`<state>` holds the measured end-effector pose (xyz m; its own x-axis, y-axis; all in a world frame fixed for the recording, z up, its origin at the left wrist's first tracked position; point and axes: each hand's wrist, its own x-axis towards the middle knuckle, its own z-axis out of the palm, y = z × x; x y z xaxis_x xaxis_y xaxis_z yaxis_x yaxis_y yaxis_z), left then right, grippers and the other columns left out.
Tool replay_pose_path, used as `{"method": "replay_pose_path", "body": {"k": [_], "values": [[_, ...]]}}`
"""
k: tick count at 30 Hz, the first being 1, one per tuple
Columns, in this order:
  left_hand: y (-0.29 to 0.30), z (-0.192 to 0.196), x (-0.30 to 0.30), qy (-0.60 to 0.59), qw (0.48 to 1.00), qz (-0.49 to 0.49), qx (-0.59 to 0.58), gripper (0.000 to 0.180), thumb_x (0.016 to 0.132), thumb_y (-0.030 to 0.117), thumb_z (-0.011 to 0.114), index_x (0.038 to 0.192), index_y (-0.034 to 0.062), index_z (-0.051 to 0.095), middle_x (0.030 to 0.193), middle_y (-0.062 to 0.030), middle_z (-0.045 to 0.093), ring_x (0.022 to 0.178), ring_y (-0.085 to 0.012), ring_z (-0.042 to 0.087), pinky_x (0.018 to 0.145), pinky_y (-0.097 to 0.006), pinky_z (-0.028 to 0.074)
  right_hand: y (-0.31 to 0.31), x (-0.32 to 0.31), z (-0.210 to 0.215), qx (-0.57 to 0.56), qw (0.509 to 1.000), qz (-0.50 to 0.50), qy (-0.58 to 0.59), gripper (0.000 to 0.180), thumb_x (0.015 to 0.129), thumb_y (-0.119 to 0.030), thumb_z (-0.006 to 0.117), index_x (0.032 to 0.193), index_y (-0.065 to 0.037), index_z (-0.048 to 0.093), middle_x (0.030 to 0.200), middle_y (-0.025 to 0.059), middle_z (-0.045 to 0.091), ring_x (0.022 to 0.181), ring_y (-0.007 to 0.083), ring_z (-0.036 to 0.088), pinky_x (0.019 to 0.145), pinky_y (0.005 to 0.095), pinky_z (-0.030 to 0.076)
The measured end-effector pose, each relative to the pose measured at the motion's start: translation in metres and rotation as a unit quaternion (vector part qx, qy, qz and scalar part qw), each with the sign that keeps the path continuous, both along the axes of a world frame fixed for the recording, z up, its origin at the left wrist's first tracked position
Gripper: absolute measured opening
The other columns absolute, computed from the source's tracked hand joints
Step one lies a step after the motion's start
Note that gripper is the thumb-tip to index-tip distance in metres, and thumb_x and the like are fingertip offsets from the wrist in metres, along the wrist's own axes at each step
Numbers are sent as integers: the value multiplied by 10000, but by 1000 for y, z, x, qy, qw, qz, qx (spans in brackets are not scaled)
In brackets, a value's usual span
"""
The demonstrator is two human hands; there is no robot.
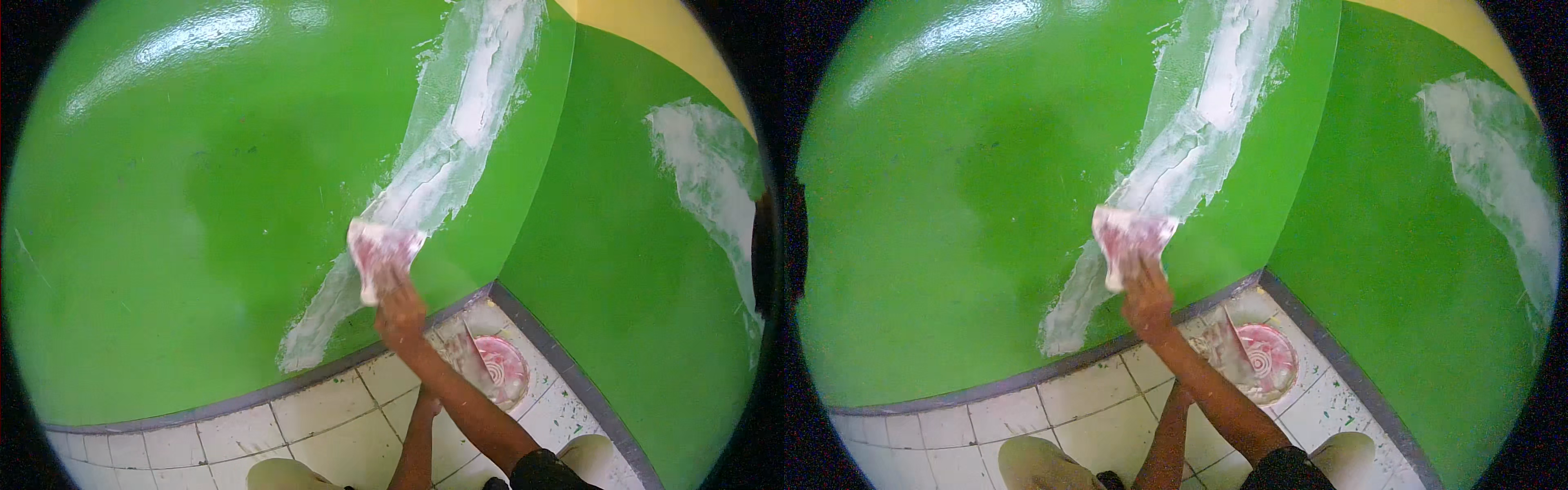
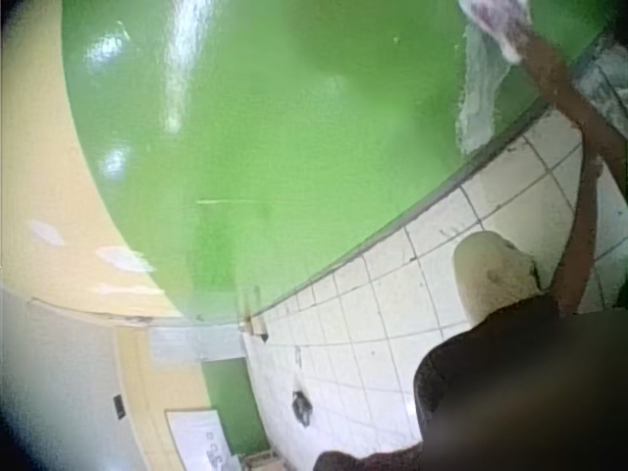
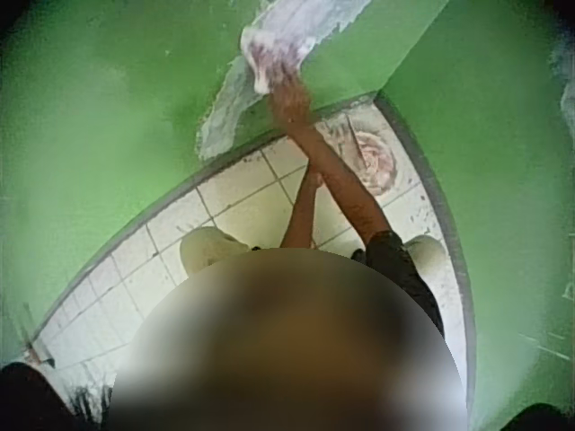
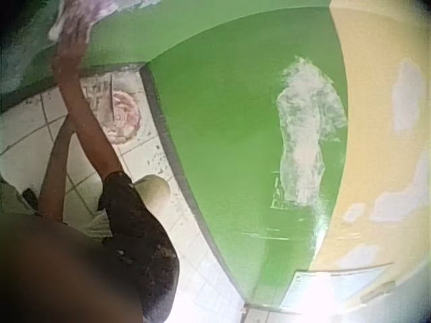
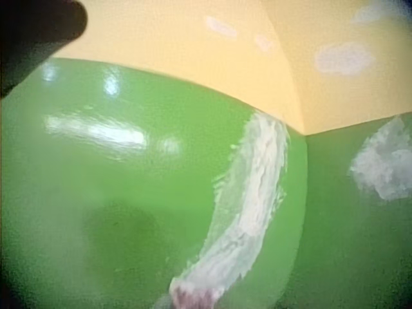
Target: Apply and smooth wall putty on a damaged section of a green wall using putty knives.
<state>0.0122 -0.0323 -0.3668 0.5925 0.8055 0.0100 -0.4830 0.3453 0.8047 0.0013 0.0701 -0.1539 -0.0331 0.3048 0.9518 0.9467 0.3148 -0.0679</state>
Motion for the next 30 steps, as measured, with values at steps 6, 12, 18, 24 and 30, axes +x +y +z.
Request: {"method": "replay_pose_path", "body": {"k": [6, 12, 18, 24, 30], "values": [[22, 25, -36, 63, 997, -2, -36, 589, 894, 357, 619, 1348, 49, 404, 1100, -59, 576, 912, -165, 547, 700, -339, 506, -48, 3, -9, -11, 998, 11, 58, 401, 760, 59, 527, 1149, 12, 615, 1160, 203, 624, 1069, 386, 613, 892, 432, 504], [76, 62, -30, 203, 966, -155, -40, 557, 908, 316, 597, 1375, 89, 394, 1298, -81, 484, 1105, -226, 479, 863, -429, 455, -26, 60, 50, 130, 980, -8, 148, 424, 722, 95, 516, 1120, 9, 633, 1174, 208, 620, 1045, 391, 619, 862, 418, 513], [186, -19, -117, 527, 598, -224, 561, 455, 863, 246, 612, 1280, 91, 515, 1198, -68, 539, 950, -233, 541, 801, -413, 475, -22, -11, 18, 16, 998, 44, 42, 447, 743, 25, 507, 1174, -5, 621, 1214, 219, 599, 1142, 371, 576, 963, 465, 462], [183, 94, -212, 442, 683, -353, 463, 444, 885, 208, 602, 1279, 20, 521, 1294, -91, 539, 1129, -218, 529, 973, -371, 424, -48, 26, 41, 138, 942, 59, 301, 419, 824, 37, 493, 1235, 34, 575, 1198, 253, 596, 1067, 380, 613, 897, 421, 493], [130, 226, -218, 439, 842, -282, 141, 390, 861, 157, 633, 1218, 15, 566, 1183, -73, 612, 1056, -176, 571, 938, -320, 448, -35, 60, 38, 50, 875, 48, 480, 386, 880, 14, 512, 1262, 48, 545, 1119, 282, 618, 954, 346, 655, 798, 390, 511]]}}
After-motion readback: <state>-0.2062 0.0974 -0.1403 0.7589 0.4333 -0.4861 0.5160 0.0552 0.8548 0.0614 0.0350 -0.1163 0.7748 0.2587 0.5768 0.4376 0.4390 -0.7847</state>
